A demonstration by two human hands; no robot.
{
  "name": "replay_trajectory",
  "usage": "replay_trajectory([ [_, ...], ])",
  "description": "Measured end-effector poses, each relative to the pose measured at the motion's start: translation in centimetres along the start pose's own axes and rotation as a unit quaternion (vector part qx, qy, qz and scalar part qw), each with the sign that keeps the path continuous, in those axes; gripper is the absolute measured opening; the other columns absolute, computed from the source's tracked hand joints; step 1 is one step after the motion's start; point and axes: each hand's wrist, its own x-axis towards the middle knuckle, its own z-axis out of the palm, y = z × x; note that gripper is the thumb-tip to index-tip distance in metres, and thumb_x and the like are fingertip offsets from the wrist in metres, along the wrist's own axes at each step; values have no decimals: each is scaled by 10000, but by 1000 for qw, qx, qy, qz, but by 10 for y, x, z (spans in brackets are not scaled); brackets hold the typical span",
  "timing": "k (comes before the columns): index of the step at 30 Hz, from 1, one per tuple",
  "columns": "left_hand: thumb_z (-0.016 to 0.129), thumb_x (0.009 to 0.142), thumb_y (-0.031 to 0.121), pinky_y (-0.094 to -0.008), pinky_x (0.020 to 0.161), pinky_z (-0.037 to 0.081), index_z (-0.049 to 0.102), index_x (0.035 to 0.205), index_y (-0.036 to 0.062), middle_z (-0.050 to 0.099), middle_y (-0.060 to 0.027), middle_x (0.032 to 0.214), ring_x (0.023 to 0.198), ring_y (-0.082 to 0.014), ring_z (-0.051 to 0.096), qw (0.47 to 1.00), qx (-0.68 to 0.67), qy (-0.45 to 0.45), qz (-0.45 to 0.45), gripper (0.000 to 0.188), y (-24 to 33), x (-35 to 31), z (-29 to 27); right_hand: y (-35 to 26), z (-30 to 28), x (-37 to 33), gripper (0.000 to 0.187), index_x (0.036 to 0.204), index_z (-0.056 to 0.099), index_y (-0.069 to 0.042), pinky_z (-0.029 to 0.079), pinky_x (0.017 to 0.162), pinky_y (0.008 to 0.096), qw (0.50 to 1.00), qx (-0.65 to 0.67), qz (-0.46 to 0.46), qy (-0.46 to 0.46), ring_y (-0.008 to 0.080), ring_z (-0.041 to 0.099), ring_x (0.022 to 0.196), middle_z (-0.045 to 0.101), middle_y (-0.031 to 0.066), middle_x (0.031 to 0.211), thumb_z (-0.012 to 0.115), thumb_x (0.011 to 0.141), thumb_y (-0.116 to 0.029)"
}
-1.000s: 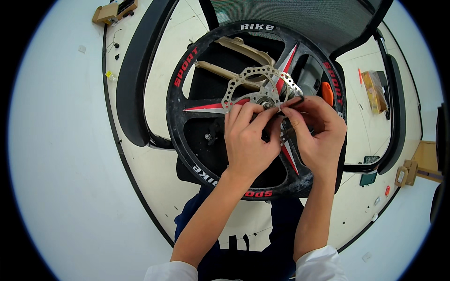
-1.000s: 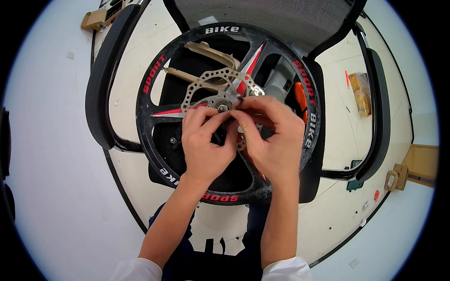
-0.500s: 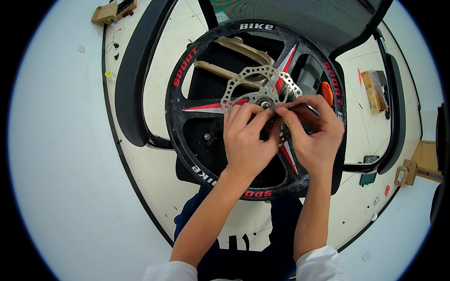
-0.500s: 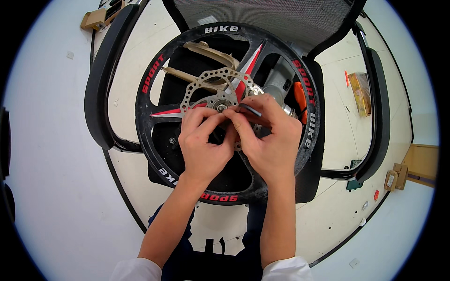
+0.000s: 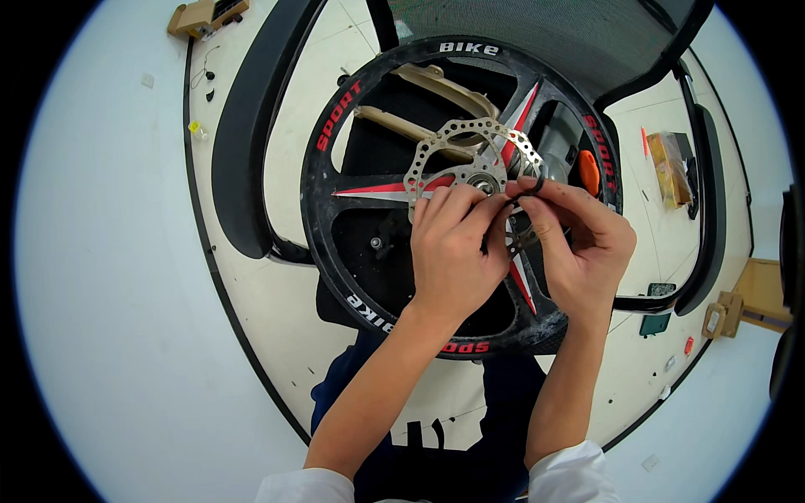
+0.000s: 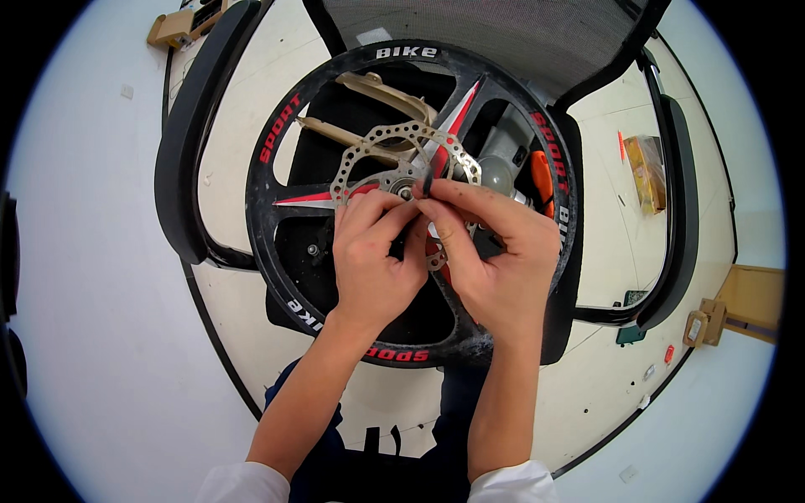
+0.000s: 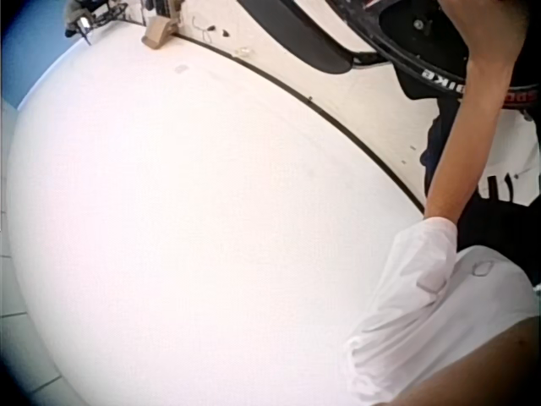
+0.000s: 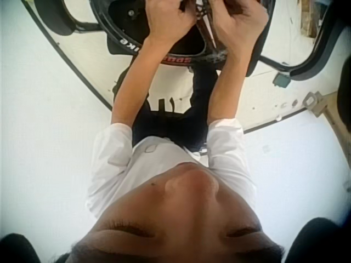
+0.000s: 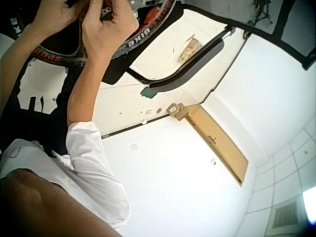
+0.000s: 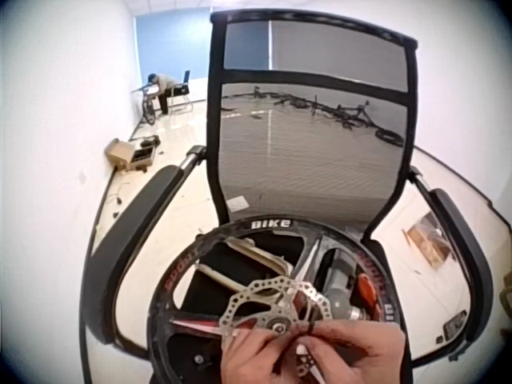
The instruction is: The person uses a hex key to tighten bolts on a bicycle disc brake rotor mounted on a wheel. They rotate the wheel to access different bolts and continue tightening them throughout the clip.
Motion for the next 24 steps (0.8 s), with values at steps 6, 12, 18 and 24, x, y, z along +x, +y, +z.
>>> replay_trajectory([
  [6, 780, 773, 57, -359, 707, 406, 752, 960, 68, 607, -19, 840, 785, -225, 588, 999, -32, -1, -22, 189, 2, -1, -3, -3, 4, 0, 153, 934, 716, 47, 572, 770, 265, 999, -17, 17, 41, 155, 734, 826, 731, 90, 863, 786, 798, 39],
  [12, 781, 772, 51, -362, 715, 419, 754, 950, 68, 608, -21, 835, 788, -228, 598, 999, -29, 9, -16, 180, 1, 1, 0, -2, 8, 4, 160, 979, 750, 37, 561, 807, 264, 1000, 12, -9, 4, 169, 743, 876, 766, 118, 963, 741, 820, 52],
  [18, 777, 737, 16, -341, 677, 439, 750, 904, 44, 659, -49, 814, 699, -246, 610, 999, -27, 10, -17, 171, 4, 0, -2, -3, -2, -3, 207, 1013, 768, 26, 561, 781, 255, 998, -54, 39, -5, 149, 748, 845, 786, 104, 951, 772, 808, -5],
  [24, 772, 751, 12, -332, 625, 463, 752, 923, 38, 665, -54, 822, 687, -237, 614, 996, -84, 11, -34, 176, 4, 1, -2, -1, 5, 1, 200, 994, 770, 28, 567, 767, 248, 997, -69, 23, 12, 150, 747, 830, 782, 100, 940, 779, 798, -11],
])
